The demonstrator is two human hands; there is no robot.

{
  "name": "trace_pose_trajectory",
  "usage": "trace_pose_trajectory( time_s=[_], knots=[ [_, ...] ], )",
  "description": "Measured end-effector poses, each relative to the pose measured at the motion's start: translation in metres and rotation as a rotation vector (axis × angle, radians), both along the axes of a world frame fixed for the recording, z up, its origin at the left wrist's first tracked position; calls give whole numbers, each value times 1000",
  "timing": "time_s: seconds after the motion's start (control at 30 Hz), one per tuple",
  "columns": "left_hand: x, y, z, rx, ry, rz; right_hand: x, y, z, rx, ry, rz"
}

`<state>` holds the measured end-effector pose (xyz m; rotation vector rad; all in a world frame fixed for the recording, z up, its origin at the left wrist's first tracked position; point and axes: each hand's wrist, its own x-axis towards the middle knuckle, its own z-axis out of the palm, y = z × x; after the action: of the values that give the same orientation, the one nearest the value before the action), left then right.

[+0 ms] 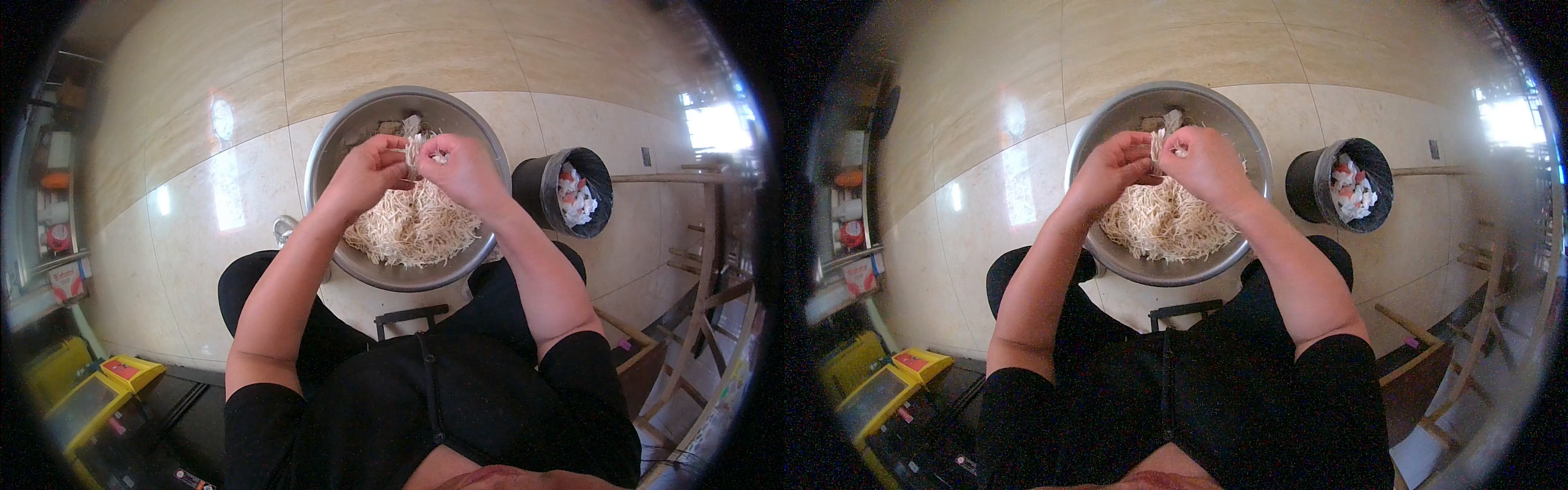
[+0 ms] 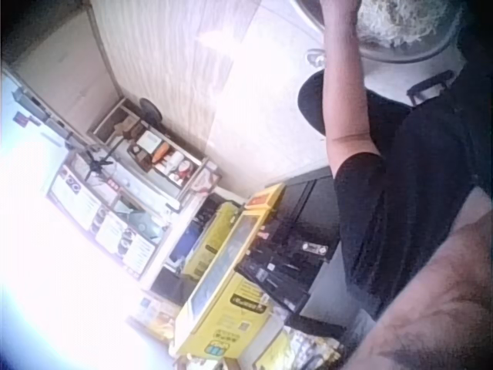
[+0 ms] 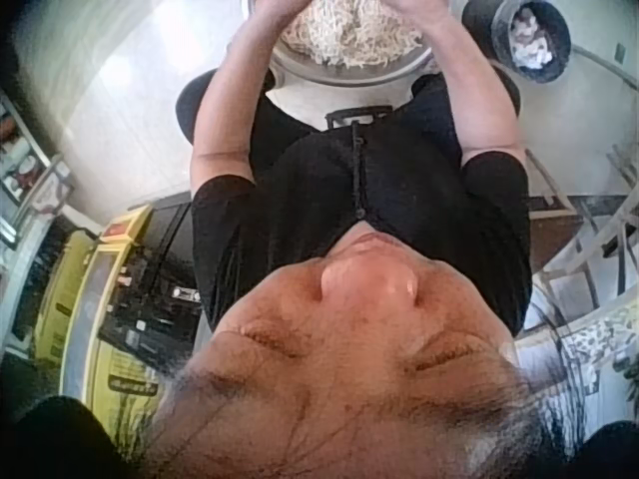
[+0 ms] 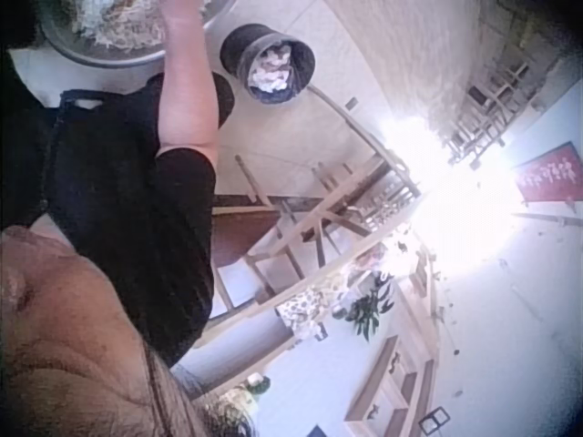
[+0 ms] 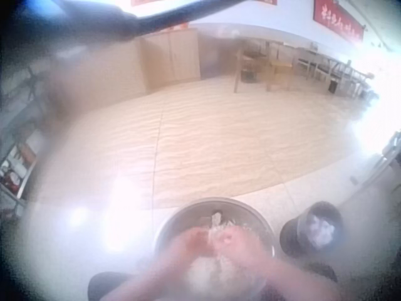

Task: The person sits on the floor and uses both hands to separate clumps of dry noodles in a metal bowl, occasionally discarding small pieces into a nearby trash bin.

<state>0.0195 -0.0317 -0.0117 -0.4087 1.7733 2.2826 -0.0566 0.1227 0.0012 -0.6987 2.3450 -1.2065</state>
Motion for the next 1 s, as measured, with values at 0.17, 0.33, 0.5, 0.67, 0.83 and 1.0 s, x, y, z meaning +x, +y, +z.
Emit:
trace_pose_trajectory(
  time_s=[0.17,0.33,0.5,0.67,0.83,1.0],
  knots=[
    [0,-8,2,37,-48,70,-4,1,-3,-26,0,3],
    [1,-7,-1,11,45,127,0,-3,-2,-119,-121,19],
    [1,-8,-3,-18,47,165,0,-3,4,-104,-186,-8],
    [-1,-9,4,-91,35,274,-5,0,-2,-120,-98,-32],
    [1,-7,-5,-13,80,171,-2,-4,-7,-155,-165,4],
    [0,-3,2,1,43,165,-2,-3,1,-196,-287,-36]
  ],
)
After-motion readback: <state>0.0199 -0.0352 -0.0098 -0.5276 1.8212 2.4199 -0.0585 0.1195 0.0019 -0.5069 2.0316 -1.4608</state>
